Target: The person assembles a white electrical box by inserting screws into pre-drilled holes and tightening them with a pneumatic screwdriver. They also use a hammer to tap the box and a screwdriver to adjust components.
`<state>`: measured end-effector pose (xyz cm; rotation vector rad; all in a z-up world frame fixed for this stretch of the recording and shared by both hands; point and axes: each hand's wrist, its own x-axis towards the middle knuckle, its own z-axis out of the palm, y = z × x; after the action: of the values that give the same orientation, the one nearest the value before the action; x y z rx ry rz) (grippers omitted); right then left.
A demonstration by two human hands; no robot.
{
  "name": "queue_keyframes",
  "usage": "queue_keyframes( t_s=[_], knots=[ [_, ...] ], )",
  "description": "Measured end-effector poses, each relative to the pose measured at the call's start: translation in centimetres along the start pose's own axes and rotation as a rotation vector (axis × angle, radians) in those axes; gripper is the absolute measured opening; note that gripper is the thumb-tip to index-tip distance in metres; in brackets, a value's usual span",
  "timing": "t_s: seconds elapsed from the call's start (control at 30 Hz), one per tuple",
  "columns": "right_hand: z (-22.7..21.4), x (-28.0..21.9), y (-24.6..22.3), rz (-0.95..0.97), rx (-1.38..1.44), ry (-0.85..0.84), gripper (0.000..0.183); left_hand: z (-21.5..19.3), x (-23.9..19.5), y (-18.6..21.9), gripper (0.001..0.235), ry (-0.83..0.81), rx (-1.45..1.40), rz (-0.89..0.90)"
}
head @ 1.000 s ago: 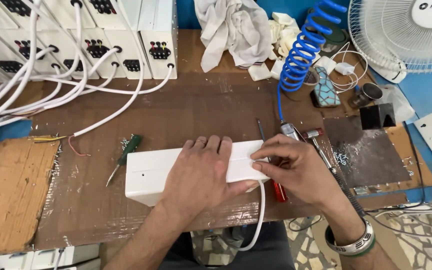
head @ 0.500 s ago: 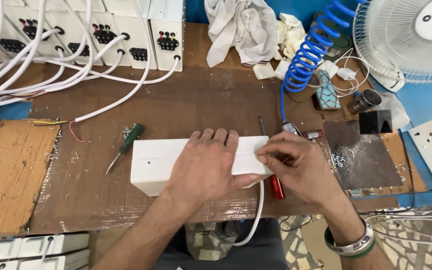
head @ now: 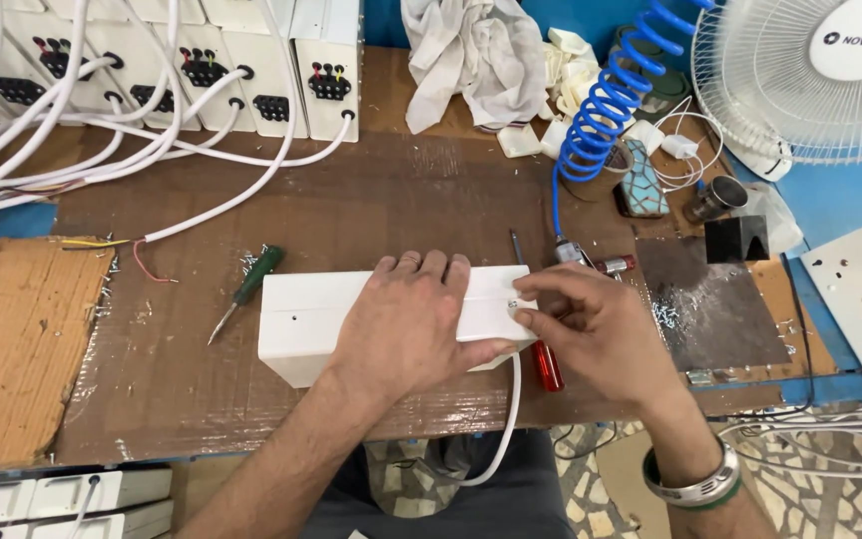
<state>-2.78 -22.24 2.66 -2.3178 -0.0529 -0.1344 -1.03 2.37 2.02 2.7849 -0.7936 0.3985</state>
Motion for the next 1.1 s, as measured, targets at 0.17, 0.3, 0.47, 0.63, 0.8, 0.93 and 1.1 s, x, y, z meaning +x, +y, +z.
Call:
queue_keyframes(
  t_s=[0.17, 0.3, 0.47, 0.63, 0.8, 0.93, 1.1],
  knots=[
    [-1.7, -0.9, 3.2, 0.118, -0.059, 0.109, 0.028, 0.4, 0.9, 0.8, 0.090, 0.008, -0.029, 0.044],
    [-2.8, -1.6, 5.7, 0.199, -0.092, 0.194, 0.030, 0.7, 1.5, 1.3, 0.088, 0.018, -0.035, 0.072],
    [-2.0, -2.6, 10.4, 0.246, -0.333, 0.227, 0.030, 1.0, 1.4, 1.1, 0.088, 0.044, -0.035, 0.072],
    [0.0, -2.3, 13.5, 0.242, -0.351, 0.206, 0.035, 1.1, 1.5, 1.1, 0.093, 0.008, -0.009, 0.050],
    [4.5, 1.5, 14.7, 0.222, -0.601, 0.092, 0.088, 0.9, 1.5, 1.1, 0.091, 0.001, -0.007, 0.048],
    [5.5, 1.8, 16.8, -0.112, -0.552, 0.372, 0.063, 0.8, 1.3, 1.2, 0.091, 0.011, -0.024, 0.026],
    [0.3, 0.1, 6.2, 0.550, 0.495, 0.196, 0.043, 0.9, 1.5, 1.4, 0.086, -0.019, -0.037, 0.054]
  ],
)
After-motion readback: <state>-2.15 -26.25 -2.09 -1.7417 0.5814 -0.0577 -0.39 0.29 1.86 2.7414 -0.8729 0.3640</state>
